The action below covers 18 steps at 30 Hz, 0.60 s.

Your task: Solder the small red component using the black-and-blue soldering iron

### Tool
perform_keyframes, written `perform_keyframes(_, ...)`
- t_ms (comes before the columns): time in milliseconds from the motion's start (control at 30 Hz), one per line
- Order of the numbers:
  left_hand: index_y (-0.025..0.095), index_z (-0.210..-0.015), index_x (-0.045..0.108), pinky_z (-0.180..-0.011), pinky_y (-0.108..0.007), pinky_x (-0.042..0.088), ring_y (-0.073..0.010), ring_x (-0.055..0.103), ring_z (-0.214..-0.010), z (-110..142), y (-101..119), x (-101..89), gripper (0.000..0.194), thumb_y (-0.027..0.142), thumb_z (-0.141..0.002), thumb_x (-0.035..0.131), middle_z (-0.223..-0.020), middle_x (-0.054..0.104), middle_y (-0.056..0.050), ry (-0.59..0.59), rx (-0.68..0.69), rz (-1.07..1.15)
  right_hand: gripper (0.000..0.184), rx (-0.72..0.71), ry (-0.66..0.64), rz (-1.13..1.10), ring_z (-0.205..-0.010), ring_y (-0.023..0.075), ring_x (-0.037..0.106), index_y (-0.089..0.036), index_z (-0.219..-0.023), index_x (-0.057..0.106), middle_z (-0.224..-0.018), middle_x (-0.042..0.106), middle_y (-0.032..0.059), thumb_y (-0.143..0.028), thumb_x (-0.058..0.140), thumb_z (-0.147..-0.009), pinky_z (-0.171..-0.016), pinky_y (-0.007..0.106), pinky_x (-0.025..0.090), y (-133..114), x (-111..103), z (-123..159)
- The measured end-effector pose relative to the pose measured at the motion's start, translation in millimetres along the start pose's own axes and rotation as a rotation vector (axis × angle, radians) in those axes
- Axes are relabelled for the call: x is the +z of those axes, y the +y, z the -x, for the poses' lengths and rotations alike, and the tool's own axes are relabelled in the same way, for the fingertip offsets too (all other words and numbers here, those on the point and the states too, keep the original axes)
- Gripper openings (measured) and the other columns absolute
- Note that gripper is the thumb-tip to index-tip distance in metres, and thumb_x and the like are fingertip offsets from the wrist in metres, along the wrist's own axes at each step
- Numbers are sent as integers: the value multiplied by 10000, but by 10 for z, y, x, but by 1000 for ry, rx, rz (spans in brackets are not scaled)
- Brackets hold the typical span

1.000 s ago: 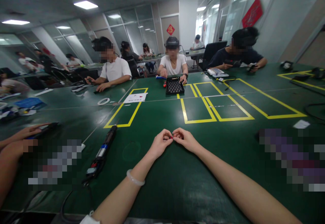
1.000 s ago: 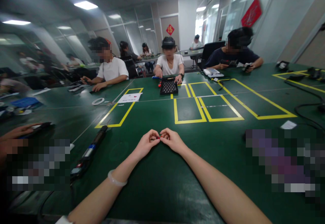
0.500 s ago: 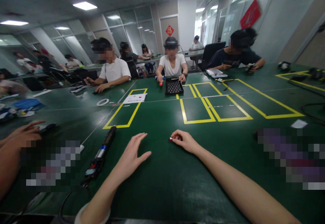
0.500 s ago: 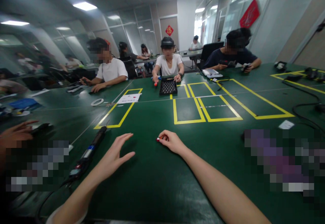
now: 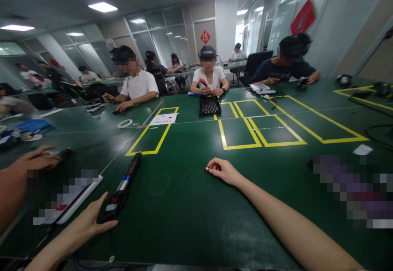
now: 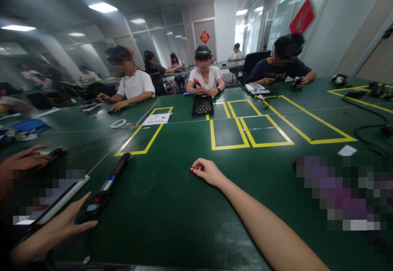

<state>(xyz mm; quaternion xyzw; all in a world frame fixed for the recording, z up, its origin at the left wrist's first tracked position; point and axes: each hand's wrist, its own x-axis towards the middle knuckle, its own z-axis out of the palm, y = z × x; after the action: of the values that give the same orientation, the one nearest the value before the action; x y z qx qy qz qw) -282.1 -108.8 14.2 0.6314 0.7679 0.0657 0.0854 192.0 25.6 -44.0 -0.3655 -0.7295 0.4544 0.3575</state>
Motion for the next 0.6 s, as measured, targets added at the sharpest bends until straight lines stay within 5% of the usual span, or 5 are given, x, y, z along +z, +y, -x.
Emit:
perform_keyframes(333, 231, -1316, 460, -1036, -433, 425, -316, 530, -1202, -86, 119, 18, 810, 535, -594, 668, -1282, 590, -83, -117, 68, 206, 148, -12, -14, 18, -636, 111, 508, -148, -938, 634, -735, 592, -5, -211, 609, -807, -577, 213, 378, 12, -3, 8)
perform_keyframes(600, 149, -1387, 352, -942, -388, 448, -285, 595, -1046, -208, 599, 45, 844, 562, -692, 594, -1142, 611, -111, -204, 158, 95, 144, -19, -20, 28, -639, 110, 510, -146, -937, 633, -748, 604, 0, -212, 609, -810, -581, 211, 381, 5, 7, 4)
